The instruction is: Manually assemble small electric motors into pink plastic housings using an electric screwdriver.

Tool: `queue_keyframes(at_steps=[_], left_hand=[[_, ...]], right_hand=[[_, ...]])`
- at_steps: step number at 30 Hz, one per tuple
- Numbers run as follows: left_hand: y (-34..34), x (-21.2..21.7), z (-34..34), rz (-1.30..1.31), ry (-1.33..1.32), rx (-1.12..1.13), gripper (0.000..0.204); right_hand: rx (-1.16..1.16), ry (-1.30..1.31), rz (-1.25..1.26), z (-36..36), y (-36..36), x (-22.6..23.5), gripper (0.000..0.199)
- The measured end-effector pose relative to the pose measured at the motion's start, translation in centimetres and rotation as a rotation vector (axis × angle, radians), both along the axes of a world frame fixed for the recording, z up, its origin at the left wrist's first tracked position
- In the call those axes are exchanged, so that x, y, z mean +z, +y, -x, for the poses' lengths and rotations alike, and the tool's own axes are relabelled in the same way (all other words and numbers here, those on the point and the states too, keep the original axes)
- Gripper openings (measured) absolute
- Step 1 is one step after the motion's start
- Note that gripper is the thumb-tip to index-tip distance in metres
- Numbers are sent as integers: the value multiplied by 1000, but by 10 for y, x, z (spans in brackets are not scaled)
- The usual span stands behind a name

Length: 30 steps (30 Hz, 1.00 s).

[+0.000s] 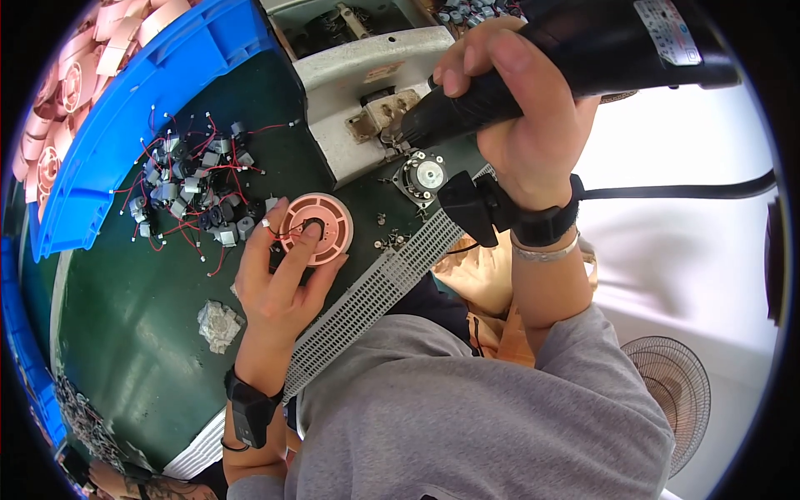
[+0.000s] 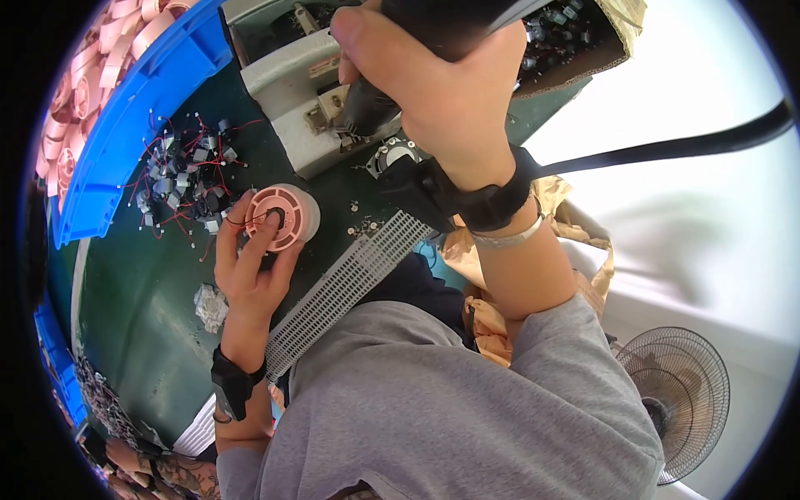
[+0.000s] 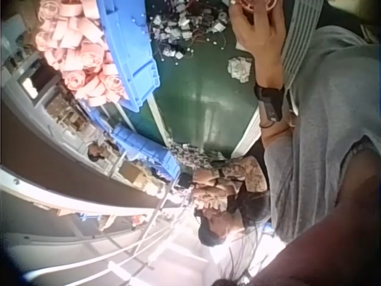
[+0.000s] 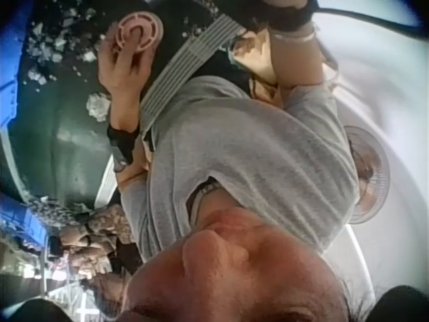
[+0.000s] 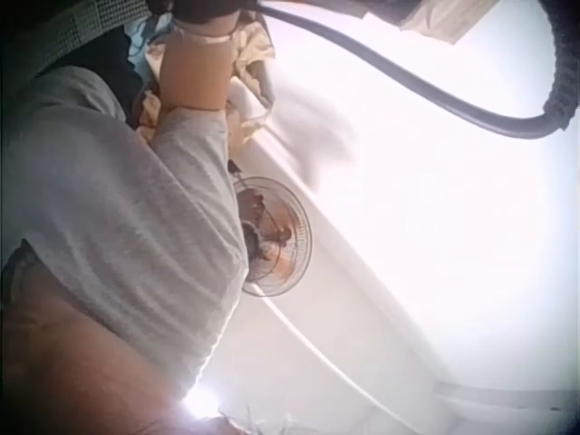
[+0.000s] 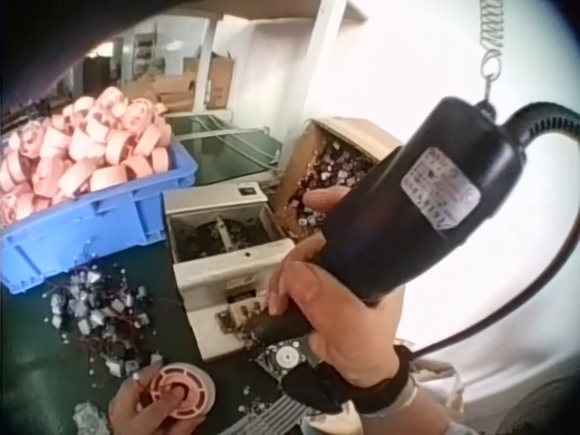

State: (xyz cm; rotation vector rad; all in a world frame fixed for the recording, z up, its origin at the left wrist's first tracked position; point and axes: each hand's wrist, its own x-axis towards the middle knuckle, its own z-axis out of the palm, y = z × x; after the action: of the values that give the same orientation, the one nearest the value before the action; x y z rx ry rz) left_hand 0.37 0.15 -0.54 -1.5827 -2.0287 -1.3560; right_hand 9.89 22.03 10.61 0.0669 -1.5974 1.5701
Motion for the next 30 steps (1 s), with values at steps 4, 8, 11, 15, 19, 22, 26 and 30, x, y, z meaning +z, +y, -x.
queue_keyframes(at_steps=[4,8,11,15,19,22,26,30], left_hand=[[1,1,1,-1,-4,-8,41],[1,-2,1,-12,10,7,40],[0,-2,1,-21,8,5,39],[-1,3,0,32,-1,11,39],[2,5,0,-6,-32,-39,40],[1,1,2,-17,-41,-44,41],[1,4,-1,-22,-53,-30,41],[2,4,0,-55,-52,-37,40]], right_hand=[[-198,-51,215,10,-27,13,49],[-209,-41,216,14,-18,10,49],[-62,-31,-32,1,-5,2,9],[48,-34,92,-5,-17,8,13],[261,-94,126,-8,-23,29,26],[322,-109,65,5,-38,30,27],[387,-109,45,18,-49,17,27],[360,-147,76,19,-52,13,26]])
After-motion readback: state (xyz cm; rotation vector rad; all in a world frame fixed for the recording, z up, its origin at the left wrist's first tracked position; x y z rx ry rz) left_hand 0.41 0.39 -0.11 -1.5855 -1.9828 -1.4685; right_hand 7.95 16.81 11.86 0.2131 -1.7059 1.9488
